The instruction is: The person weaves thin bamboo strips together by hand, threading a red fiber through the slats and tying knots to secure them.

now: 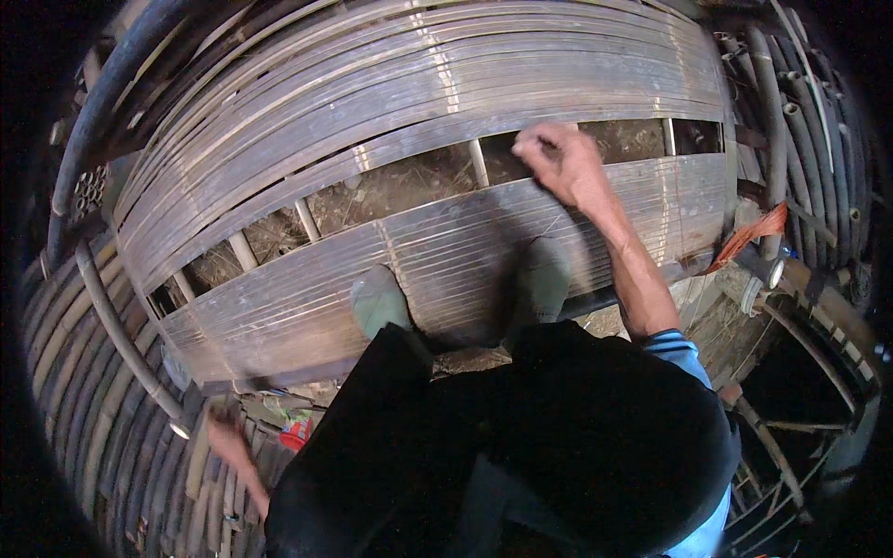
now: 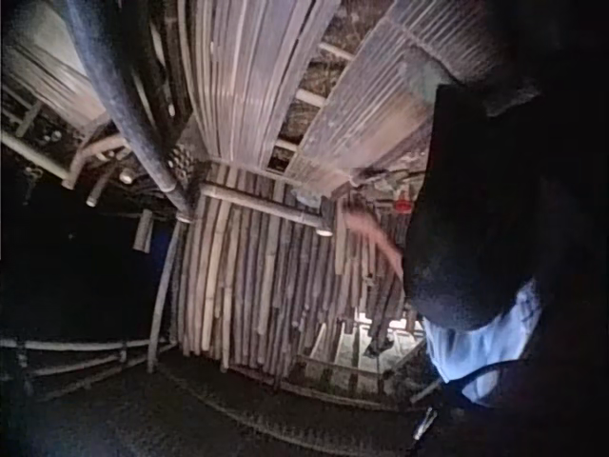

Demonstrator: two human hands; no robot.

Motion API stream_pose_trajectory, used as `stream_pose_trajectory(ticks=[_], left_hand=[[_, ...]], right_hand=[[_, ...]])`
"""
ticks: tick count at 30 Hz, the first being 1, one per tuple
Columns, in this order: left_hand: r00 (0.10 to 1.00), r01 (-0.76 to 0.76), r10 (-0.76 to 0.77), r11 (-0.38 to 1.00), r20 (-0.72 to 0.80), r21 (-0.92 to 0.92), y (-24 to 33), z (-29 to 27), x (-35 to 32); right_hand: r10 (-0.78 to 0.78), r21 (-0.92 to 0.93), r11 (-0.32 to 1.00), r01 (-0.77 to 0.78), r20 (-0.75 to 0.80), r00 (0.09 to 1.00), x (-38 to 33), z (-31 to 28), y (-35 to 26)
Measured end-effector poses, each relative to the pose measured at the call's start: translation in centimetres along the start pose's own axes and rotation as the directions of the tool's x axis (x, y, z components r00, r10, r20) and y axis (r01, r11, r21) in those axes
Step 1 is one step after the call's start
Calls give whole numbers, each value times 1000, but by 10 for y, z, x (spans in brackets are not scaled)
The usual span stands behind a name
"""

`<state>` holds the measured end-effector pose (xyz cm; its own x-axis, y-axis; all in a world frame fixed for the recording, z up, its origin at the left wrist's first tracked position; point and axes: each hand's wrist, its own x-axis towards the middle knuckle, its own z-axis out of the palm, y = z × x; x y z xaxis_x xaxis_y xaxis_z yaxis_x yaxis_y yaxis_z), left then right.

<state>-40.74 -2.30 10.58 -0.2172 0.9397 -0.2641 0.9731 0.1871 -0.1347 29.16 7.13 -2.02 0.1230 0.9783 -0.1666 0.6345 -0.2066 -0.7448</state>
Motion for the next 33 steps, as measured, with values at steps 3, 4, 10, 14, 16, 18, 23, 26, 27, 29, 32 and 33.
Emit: stream_pose_trajectory(ticks=[3,4,10,14,16,18,23,26,27,29,32,33], left_hand=[[1000,-14,18,921,7,-388,241,18,47],[982,-91,151,905,115,-415,291,27,53],[730,-660,640,570,-240,-489,439,67,43],[672,-714,647,437,-361,-547,445,87,35],[647,-746,657,444,-386,-496,447,87,31],[650,-750,704,532,-286,-394,445,84,28],[751,-620,660,698,-16,-359,424,82,26],[811,-66,497,602,309,-796,370,56,21],[818,-74,492,606,300,-792,343,43,20],[757,188,345,698,555,-691,269,40,15],[727,301,140,814,672,-496,152,39,8],[723,280,74,877,687,-390,116,43,5]], right_hand=[[70,-46,997,-60,246,967,-10,22,3],[128,-149,986,-78,365,922,-13,24,5],[-67,-58,995,82,228,971,-14,41,17],[70,-95,995,-43,306,949,-6,40,26],[180,-104,983,-150,411,894,-2,37,22],[197,-52,980,-193,408,891,1,34,14],[235,-114,972,-205,487,841,8,27,5],[199,-130,979,-154,493,847,-1,25,20],[137,-122,989,-88,499,855,3,29,23],[110,-220,976,-5,471,875,6,34,28],[162,-207,977,-57,534,830,7,34,14],[142,-186,982,-46,547,825,3,35,11]])
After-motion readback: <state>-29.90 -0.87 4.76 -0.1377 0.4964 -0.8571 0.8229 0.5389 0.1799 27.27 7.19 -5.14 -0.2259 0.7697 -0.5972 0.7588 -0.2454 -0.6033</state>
